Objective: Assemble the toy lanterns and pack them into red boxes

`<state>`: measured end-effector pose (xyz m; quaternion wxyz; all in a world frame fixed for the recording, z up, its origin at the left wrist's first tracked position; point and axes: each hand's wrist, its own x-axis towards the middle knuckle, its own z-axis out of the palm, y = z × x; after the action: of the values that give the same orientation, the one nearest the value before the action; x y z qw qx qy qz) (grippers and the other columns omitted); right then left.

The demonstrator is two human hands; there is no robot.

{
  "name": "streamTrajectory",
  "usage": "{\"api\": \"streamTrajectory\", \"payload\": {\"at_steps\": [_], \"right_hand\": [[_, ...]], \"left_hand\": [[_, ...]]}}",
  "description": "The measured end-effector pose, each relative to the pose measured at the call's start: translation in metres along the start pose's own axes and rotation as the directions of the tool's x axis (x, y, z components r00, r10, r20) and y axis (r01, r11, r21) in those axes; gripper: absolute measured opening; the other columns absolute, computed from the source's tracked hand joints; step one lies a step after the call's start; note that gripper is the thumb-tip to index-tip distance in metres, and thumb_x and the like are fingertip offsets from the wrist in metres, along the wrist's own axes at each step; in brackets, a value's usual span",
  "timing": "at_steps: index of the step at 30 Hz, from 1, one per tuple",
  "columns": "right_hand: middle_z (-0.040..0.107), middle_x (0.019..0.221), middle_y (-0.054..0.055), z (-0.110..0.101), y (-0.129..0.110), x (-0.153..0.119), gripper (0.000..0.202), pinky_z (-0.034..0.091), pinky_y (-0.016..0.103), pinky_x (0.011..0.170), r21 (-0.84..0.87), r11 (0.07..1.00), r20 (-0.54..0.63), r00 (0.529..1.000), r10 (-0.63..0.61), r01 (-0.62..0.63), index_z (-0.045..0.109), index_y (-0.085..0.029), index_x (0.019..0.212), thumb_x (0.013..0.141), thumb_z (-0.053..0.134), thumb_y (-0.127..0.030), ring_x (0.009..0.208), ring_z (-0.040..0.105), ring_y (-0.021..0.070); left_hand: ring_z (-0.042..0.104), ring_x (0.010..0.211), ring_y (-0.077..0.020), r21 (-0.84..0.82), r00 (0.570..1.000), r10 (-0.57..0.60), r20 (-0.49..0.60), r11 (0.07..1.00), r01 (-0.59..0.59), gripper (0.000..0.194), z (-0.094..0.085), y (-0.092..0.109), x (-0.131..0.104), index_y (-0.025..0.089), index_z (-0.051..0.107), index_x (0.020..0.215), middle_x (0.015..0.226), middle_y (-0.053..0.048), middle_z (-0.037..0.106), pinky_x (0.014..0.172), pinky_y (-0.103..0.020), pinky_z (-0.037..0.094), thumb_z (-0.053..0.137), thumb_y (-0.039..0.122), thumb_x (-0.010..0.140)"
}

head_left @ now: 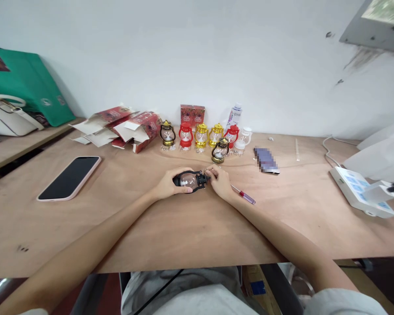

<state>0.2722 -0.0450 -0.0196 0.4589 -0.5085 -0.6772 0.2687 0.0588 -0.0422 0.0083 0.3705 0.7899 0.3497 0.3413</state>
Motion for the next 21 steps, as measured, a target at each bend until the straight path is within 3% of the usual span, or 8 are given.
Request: {"api": "streamTrajectory", "payload": {"at_steps": [8,14,21], "right_hand": [[0.066,0.072,0.001,-0.0021,-0.0015,-0.0038,0.017,0.043,0.027,0.065,-0.046,0.999,-0.084,0.996,0.000,-0.004,0.057,-0.021,0.081,0.087,0.043,-0.031,0.062,0.058,0.0161],[0.065,0.073,0.002,-0.0051,-0.0074,-0.0069,0.020,0.041,0.027,0.065,-0.122,0.991,-0.116,0.991,-0.070,0.056,0.057,-0.022,0.080,0.088,0.042,-0.032,0.065,0.057,0.0171],[0.060,0.065,0.001,-0.0060,-0.0084,-0.0072,0.021,0.041,0.027,0.063,-0.096,0.995,-0.122,0.992,-0.046,0.034,0.056,-0.022,0.080,0.088,0.040,-0.034,0.060,0.056,0.0171]], "left_hand": [[0.062,0.097,-0.0250,0.093,0.999,-0.012,-0.037,0.996,0.015,0.061,0.0006,-0.0010,0.0003,0.013,0.060,0.110,0.106,-0.009,0.067,0.092,-0.036,0.046,0.075,0.048,0.063],[0.062,0.098,-0.0249,0.154,0.998,0.019,-0.056,0.988,-0.010,0.061,0.0002,-0.0030,0.0001,0.014,0.061,0.110,0.108,-0.010,0.067,0.092,-0.036,0.046,0.076,0.049,0.062],[0.061,0.100,-0.0259,0.085,0.997,-0.018,-0.077,0.996,0.024,0.062,0.0009,-0.0048,0.0006,0.014,0.061,0.109,0.109,-0.010,0.067,0.093,-0.037,0.046,0.077,0.049,0.060]]}}
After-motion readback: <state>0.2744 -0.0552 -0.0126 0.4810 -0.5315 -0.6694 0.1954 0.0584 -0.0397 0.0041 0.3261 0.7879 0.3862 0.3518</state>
